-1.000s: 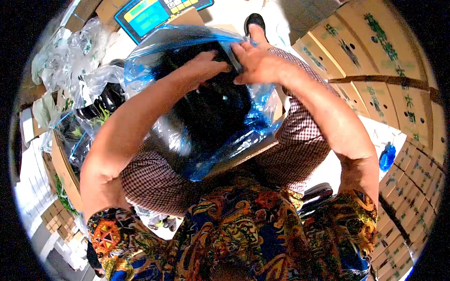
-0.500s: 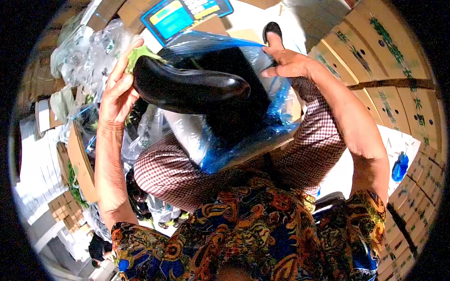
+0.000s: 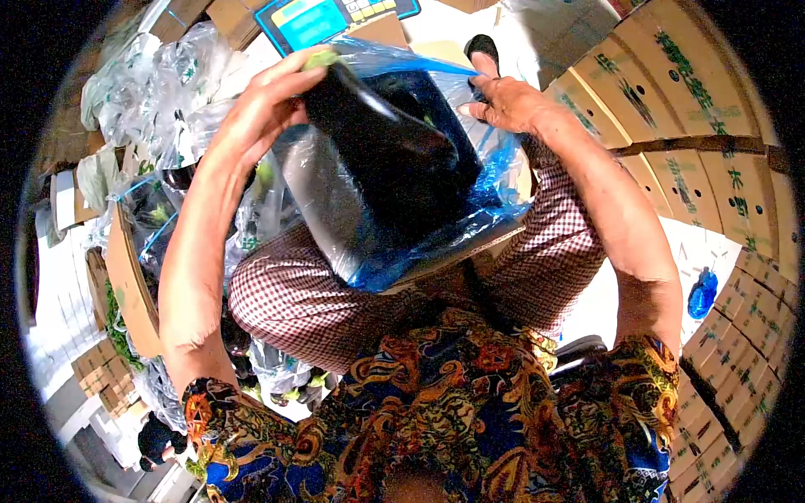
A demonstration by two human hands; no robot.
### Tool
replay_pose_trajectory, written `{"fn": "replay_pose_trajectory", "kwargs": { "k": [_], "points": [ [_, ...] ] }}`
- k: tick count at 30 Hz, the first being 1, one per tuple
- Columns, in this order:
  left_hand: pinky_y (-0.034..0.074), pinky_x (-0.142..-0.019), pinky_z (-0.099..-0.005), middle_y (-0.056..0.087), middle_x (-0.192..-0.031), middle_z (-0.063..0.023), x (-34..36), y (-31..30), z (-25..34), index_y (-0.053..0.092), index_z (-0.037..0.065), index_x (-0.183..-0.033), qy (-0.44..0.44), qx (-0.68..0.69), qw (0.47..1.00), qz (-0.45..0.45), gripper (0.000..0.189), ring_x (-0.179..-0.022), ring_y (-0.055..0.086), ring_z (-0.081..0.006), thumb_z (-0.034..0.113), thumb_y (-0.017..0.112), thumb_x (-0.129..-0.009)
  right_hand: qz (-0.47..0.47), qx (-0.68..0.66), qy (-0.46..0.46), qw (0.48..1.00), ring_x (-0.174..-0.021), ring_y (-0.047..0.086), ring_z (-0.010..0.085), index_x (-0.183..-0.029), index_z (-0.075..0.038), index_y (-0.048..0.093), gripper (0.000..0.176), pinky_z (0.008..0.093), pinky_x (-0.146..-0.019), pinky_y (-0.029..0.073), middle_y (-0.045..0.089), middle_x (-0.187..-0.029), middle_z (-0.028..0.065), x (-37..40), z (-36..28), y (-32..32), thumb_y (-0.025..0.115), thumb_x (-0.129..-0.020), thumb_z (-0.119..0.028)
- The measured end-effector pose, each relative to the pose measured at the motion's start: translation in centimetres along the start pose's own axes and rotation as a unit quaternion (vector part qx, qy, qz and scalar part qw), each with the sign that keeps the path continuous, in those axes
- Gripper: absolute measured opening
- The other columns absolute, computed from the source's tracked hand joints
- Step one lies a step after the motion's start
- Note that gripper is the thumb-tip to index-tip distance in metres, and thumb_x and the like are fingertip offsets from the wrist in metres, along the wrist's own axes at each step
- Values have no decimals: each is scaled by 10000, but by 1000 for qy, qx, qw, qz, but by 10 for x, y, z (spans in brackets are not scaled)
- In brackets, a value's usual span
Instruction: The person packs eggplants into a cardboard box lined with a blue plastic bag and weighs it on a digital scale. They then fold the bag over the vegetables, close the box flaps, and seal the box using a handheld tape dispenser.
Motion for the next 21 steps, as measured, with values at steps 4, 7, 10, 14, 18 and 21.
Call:
{"fn": "replay_pose_trajectory", "kwargs": {
  "k": [4, 7, 10, 14, 18, 21],
  "points": [
    [510, -749, -332, 620, -1001, -7, -54, 28, -33, 604, 124, -1153, -51, -46, 995, -67, 369, -908, 574, -126, 353, 630, -865, -17, -34, -10, 999, -958, 612, 406, -1362, -7, 408, 721, 448, -854, 468, 627, -959, 272, -2, 3, 1, 488, -910, -563],
    [522, -726, -365, 620, -988, -32, -84, 50, -57, 613, 113, -1110, -107, -56, 990, -79, 392, -909, 586, -164, 390, 652, -835, -54, -30, 36, 997, -1124, 541, 421, -1301, 25, 462, 678, 445, -979, 411, 589, -1149, 274, 5, -18, -16, 511, -911, -528],
    [530, -713, -387, 620, -981, -54, -112, 59, -75, 616, 96, -1088, -157, -61, 981, -93, 431, -911, 596, -191, 427, 660, -815, -61, -24, 29, 997, -1138, 534, 418, -1299, 24, 463, 682, 440, -990, 405, 554, -1205, 282, 5, -21, -17, 540, -897, -522],
    [531, -715, -400, 620, -989, -88, -110, 59, -68, 607, 73, -1096, -130, -86, 982, -105, 468, -908, 601, -218, 446, 652, -818, 31, -34, -69, 997, -1026, 580, 437, -1434, -76, 183, 786, 455, -917, 445, 560, -1221, 267, -2, 0, 6, 551, -895, -515],
    [532, -712, -406, 608, -1026, -97, -93, 51, -78, 578, 65, -1134, -132, -85, 985, -75, 487, -934, 591, -234, 463, 609, -854, 12, -37, -46, 998, -1051, 571, 443, -1495, -153, -87, 952, 453, -928, 449, 527, -1289, 252, 0, -3, 8, 570, -894, -490],
    [539, -727, -431, 561, -1134, -112, -98, 61, -98, 548, 55, -1169, -126, -89, 988, -28, 498, -1016, 557, -261, 474, 545, -899, -10, -7, -30, 999, -1056, 571, 430, -1493, -128, 36, 861, 462, -891, 460, 546, -1258, 248, -5, -4, 8, 571, -904, -458]
  ]
}}
Point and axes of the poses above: each hand's wrist, its own x-axis away from the middle knuckle, its own y-axis out of the palm, z = x × y, the point moved 1 cm from there along -x, towards the middle knuckle
